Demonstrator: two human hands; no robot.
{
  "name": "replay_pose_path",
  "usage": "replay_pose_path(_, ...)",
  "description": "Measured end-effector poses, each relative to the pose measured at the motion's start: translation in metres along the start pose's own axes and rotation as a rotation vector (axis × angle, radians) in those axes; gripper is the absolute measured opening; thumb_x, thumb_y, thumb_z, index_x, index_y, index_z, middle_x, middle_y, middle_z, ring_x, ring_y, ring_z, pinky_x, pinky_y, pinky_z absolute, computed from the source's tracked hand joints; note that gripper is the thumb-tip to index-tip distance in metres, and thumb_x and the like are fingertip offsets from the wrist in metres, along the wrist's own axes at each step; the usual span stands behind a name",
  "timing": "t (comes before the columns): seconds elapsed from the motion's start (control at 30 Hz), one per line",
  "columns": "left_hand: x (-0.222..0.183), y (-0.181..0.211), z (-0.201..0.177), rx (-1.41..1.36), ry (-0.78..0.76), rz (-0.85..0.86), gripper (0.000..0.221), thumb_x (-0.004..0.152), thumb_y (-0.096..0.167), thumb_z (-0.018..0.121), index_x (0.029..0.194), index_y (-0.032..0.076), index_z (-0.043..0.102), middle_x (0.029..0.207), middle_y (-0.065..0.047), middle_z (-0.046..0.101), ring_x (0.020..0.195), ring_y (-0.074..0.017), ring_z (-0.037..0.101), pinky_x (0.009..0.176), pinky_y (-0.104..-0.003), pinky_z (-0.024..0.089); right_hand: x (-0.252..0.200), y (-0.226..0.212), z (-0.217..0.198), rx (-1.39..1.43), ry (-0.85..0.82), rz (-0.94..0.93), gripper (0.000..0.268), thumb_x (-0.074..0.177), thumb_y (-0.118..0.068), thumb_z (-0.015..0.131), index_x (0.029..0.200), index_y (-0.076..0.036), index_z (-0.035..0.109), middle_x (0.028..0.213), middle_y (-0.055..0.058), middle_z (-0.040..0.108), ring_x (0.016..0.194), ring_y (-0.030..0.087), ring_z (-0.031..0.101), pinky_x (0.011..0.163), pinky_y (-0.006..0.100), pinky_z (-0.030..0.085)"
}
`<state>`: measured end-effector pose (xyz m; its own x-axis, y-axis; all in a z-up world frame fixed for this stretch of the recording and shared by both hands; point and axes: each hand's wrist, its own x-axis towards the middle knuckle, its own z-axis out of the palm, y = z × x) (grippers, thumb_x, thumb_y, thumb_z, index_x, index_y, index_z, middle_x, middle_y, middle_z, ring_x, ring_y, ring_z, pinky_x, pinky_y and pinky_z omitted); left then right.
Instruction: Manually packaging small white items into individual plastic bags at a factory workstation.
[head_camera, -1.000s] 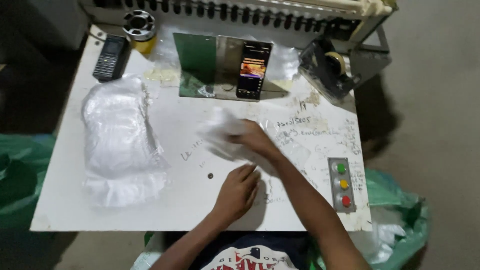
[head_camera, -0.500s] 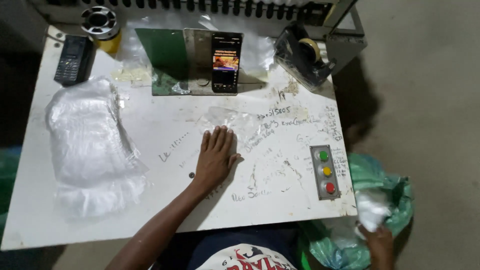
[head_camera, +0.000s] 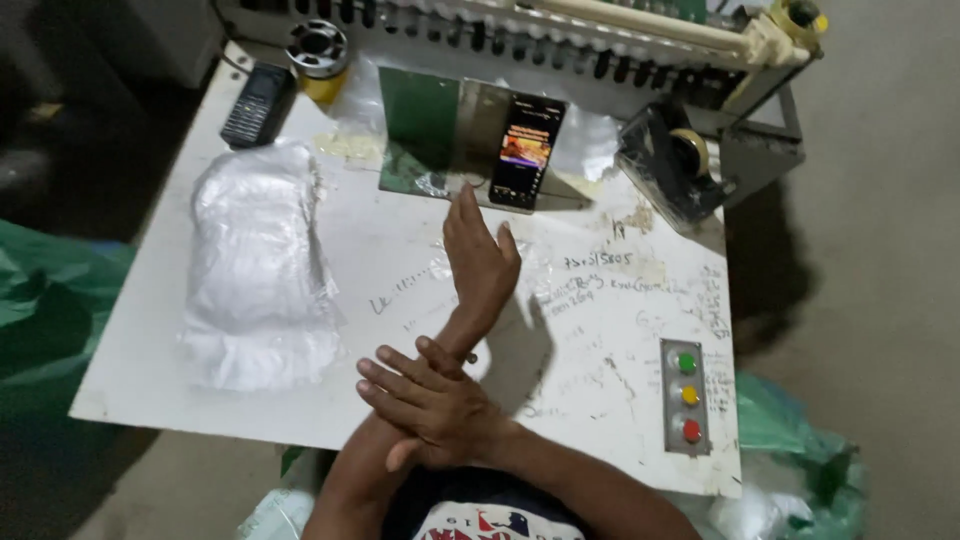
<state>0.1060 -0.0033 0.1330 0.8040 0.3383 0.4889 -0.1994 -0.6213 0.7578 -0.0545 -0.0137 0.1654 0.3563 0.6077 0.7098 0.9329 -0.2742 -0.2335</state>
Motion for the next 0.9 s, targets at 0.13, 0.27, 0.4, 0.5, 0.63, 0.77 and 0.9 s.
replay_pose_path(0.13,0.001,-0.066,-0.004,-0.042,0.057,-0.075,0.072,0.089,0.014,0.069,0.154,-0.002,0.041,0.143,-0.026,0.05,0.134,-0.0455,0.049,0.116,-0.052,0.037,-0.011,0.052,0.007,-0.097,0.051,-0.043,0.082,0.093,-0.074,0.033,0.142,-0.016,0.064,0.151,0.006,0.06,0.145,0.028,0.051,0.129,0.044,0.014)
replay_pose_path(0.27,0.036,-0.105,-0.037,-0.299,-0.003,-0.438,0.074,0.094,0.028,0.077,0.155,0.003,0.044,0.146,-0.025,0.053,0.136,-0.041,0.053,0.112,-0.046,0.047,-0.011,0.108,-0.043,-0.085,-0.009,0.657,0.063,0.097,-0.046,0.061,0.151,-0.015,0.05,0.152,0.016,0.053,0.139,0.041,0.047,0.121,0.055,0.031)
replay_pose_path(0.4,0.117,-0.124,-0.077,-0.92,0.095,-0.73,0.039,0.098,0.024,0.077,0.078,0.02,0.044,0.06,0.01,0.035,0.044,-0.0006,0.037,0.038,-0.016,0.033,-0.021,0.189,-0.095,0.049,0.268,1.413,0.085,0.096,-0.054,0.067,0.162,-0.013,0.032,0.159,0.022,0.042,0.144,0.043,0.043,0.121,0.058,0.032)
replay_pose_path(0.5,0.177,-0.149,-0.086,-1.238,0.026,-0.935,0.045,0.094,0.05,0.077,0.119,0.018,0.058,0.056,0.011,0.027,0.043,-0.0049,0.028,0.04,-0.018,0.019,-0.021,0.249,-0.114,0.017,0.368,1.566,0.093,0.094,-0.07,0.066,0.158,-0.009,0.037,0.152,0.025,0.048,0.14,0.041,0.048,0.118,0.055,0.035)
replay_pose_path(0.63,0.23,-0.185,-0.072,-1.243,-0.077,-1.039,0.158,0.066,0.078,0.084,0.155,-0.013,-0.01,0.151,-0.034,0.019,0.123,-0.0307,0.045,0.095,-0.036,0.048,-0.034,0.33,-0.107,0.035,0.474,1.511,0.085,0.092,-0.076,0.065,0.143,-0.009,0.055,0.143,0.022,0.056,0.137,0.04,0.051,0.118,0.054,0.035)
replay_pose_path(0.77,0.265,-0.153,-0.059,-1.463,-0.102,-1.081,0.118,0.069,0.063,0.084,0.142,-0.006,0.023,0.142,-0.03,0.031,0.134,-0.0449,0.035,0.113,-0.061,0.03,0.001,0.379,-0.1,0.198,0.577,1.502,0.101,0.088,-0.082,0.067,0.146,-0.001,0.053,0.144,0.027,0.054,0.138,0.043,0.049,0.114,0.057,0.033)
replay_pose_path(0.9,0.294,-0.187,0.0,-0.681,-0.413,-0.854,0.064,0.09,0.053,0.077,0.137,0.013,0.063,0.113,-0.013,0.069,0.111,-0.028,0.067,0.113,-0.033,0.045,-0.005,0.484,-0.058,-0.203,0.243,1.605,0.078,0.068,-0.053,0.094,0.125,-0.004,0.072,0.118,0.017,0.072,0.118,0.037,0.067,0.097,0.051,0.052)
